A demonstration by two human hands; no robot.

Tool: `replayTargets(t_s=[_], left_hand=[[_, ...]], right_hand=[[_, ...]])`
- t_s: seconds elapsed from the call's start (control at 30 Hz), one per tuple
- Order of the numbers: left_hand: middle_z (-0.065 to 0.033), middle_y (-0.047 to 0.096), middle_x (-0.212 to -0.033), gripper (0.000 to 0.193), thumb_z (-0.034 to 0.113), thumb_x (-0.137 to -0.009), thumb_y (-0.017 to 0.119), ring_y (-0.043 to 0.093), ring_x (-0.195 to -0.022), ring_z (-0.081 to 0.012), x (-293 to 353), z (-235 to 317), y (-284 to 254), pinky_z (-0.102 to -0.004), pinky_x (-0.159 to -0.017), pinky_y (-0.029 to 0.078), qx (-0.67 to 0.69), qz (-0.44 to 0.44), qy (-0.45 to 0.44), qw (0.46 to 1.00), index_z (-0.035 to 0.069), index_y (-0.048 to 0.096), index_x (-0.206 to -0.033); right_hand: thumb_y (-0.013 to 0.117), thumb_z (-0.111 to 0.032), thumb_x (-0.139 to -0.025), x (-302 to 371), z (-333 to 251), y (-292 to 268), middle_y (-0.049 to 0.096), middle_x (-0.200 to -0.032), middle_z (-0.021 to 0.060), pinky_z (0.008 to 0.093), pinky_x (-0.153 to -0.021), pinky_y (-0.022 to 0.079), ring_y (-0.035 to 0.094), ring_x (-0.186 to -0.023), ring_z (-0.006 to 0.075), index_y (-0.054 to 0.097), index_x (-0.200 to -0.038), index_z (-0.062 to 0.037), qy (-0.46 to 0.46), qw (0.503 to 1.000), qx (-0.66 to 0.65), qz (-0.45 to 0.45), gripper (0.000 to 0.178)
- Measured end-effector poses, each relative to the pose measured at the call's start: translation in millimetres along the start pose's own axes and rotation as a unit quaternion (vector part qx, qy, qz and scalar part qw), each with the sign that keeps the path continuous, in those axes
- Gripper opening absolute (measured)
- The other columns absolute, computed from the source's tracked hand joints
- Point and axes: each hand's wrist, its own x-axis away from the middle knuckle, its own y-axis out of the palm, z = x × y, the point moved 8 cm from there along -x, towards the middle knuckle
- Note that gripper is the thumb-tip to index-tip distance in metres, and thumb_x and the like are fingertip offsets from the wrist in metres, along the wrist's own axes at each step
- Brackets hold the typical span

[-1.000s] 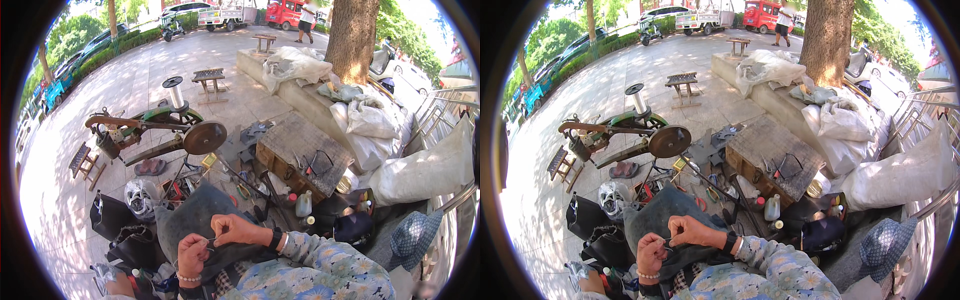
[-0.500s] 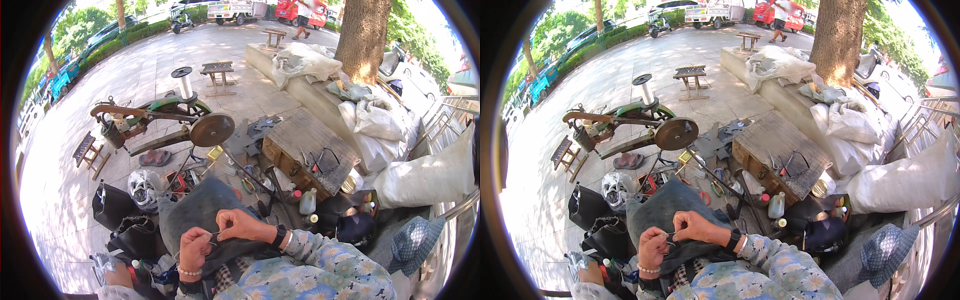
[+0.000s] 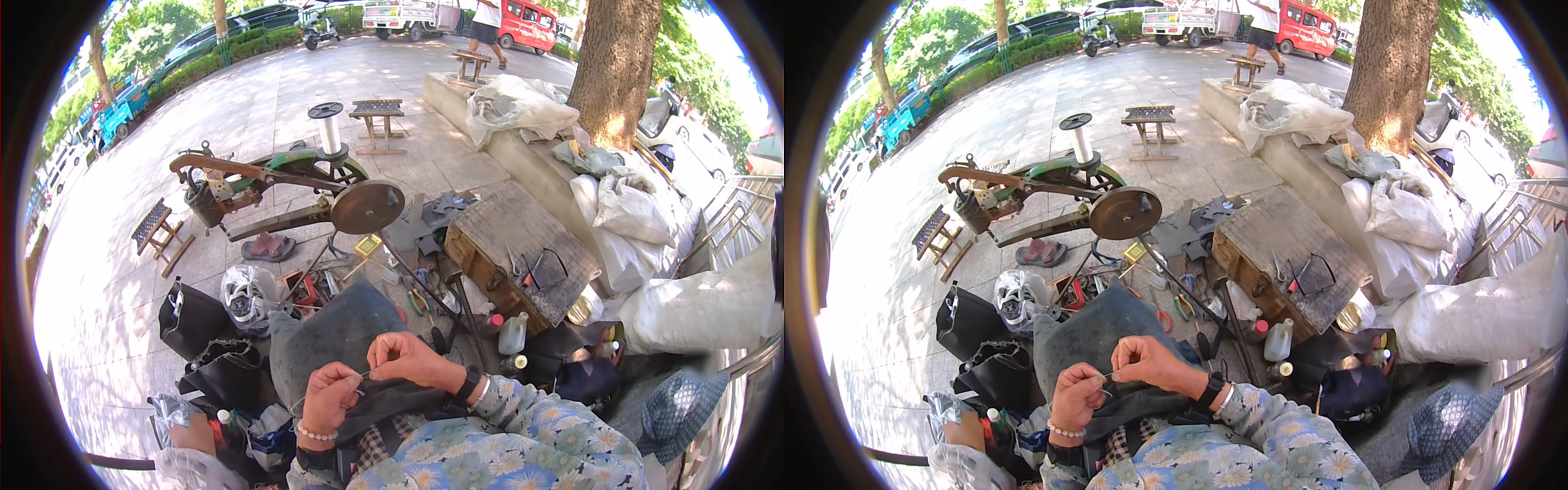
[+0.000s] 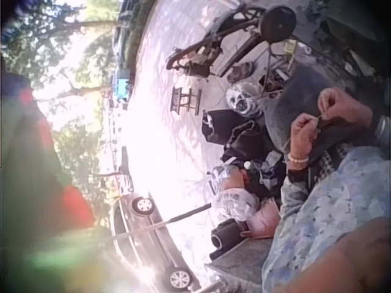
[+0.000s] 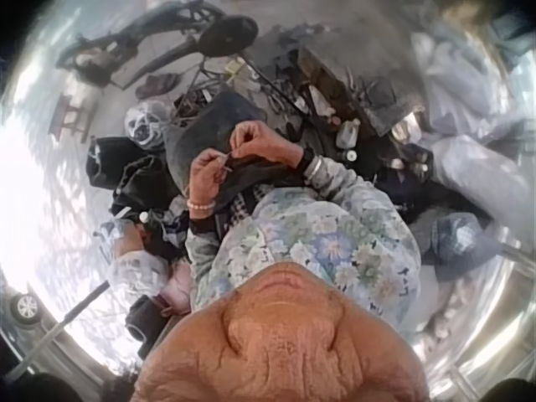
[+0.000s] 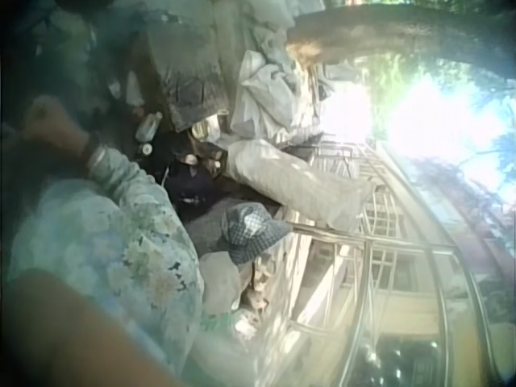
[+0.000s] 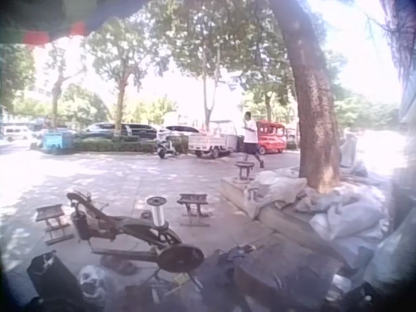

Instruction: The person pulls a length of thread from a spool and threads a needle by hand. They briefly pick up a pair of glasses from a wooden box before continuing to work with the needle and thread.

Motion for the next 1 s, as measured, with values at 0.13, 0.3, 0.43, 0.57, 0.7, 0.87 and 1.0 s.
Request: replayTargets(t_s=[0.13, 0.3, 0.43, 0.57, 0.7, 0.87, 1.0], left_hand=[[0.0032, 0.040, -0.051, 0.004, 0.000, -0.077, 0.054, 0.028, -0.040, -0.0047, 2, 1, -3, -0.0221, -0.041, 0.025, -0.002, 0.004, -0.001, 1.000, -0.001, 0.056, -0.074], [0.0025, 0.040, -0.051, 0.004, 0.000, -0.078, 0.053, 0.029, -0.040, -0.0049, -3, 4, -1, -0.0220, -0.040, 0.024, 0.029, -0.006, 0.009, 1.000, -0.001, 0.055, -0.075], [0.0016, 0.039, -0.050, 0.004, -0.001, -0.079, 0.052, 0.028, -0.038, -0.0049, 0, 5, -3, -0.0217, -0.038, 0.023, 0.015, -0.003, 0.038, 0.999, -0.002, 0.053, -0.075], [0.0017, 0.038, -0.050, 0.004, -0.001, -0.079, 0.051, 0.027, -0.037, -0.0046, -2, 3, 1, -0.0215, -0.037, 0.022, 0.037, -0.027, 0.035, 0.998, -0.001, 0.052, -0.076], [0.0029, 0.036, -0.052, 0.007, 0.004, -0.081, 0.052, 0.024, -0.036, -0.0030, -10, -4, 5, -0.0203, -0.035, 0.023, 0.005, -0.044, 0.031, 0.999, 0.003, 0.048, -0.076], [0.0042, 0.034, -0.050, 0.006, 0.004, -0.081, 0.053, 0.023, -0.036, -0.0033, -12, -8, 6, -0.0204, -0.035, 0.021, 0.005, -0.016, 0.027, 0.999, 0.003, 0.050, -0.076], [0.0048, 0.033, -0.049, 0.005, 0.003, -0.081, 0.053, 0.023, -0.036, -0.0032, -11, -8, -1, -0.0204, -0.035, 0.021, 0.012, -0.016, 0.036, 0.999, 0.003, 0.051, -0.077]], right_hand=[[0.065, 0.008, -0.067, -1, -2, 0, 0.054, -0.078, 0.0038, 0.0213, -0.058, 0.041, 0.051, -0.066, 0.0083, 0.049, -0.067, -0.0053, 0.013, 1.000, -0.015, 0.005, 0.021], [0.065, 0.006, -0.067, 4, -11, -22, 0.054, -0.075, 0.0032, 0.0208, -0.054, 0.041, 0.052, -0.061, 0.0083, 0.051, -0.072, -0.0040, -0.004, 0.996, -0.062, 0.057, 0.018], [0.061, 0.001, -0.072, 2, -19, -16, 0.054, -0.070, 0.0033, 0.0242, -0.054, 0.043, 0.054, -0.060, 0.0110, 0.056, -0.077, -0.0019, -0.065, 0.990, 0.122, 0.012, 0.008], [0.059, -0.001, -0.070, 11, -42, -1, 0.054, -0.069, 0.0083, 0.0316, -0.058, 0.043, 0.056, -0.065, 0.0226, 0.057, -0.072, -0.0010, -0.228, 0.900, 0.371, 0.006, 0.003], [0.056, -0.002, -0.069, 23, -43, -14, 0.054, -0.070, 0.0101, 0.0356, -0.060, 0.042, 0.055, -0.069, 0.0287, 0.056, -0.071, -0.0015, -0.183, 0.890, 0.413, 0.062, 0.002], [0.055, -0.003, -0.066, 30, -53, -19, 0.052, -0.070, 0.0083, 0.0367, -0.057, 0.041, 0.054, -0.068, 0.0301, 0.055, -0.067, -0.0030, -0.172, 0.866, 0.457, 0.106, 0.001], [0.054, -0.003, -0.066, 22, -44, -18, 0.052, -0.071, 0.0081, 0.0367, -0.056, 0.041, 0.054, -0.067, 0.0304, 0.055, -0.067, -0.0035, -0.167, 0.861, 0.469, 0.102, 0.002]])
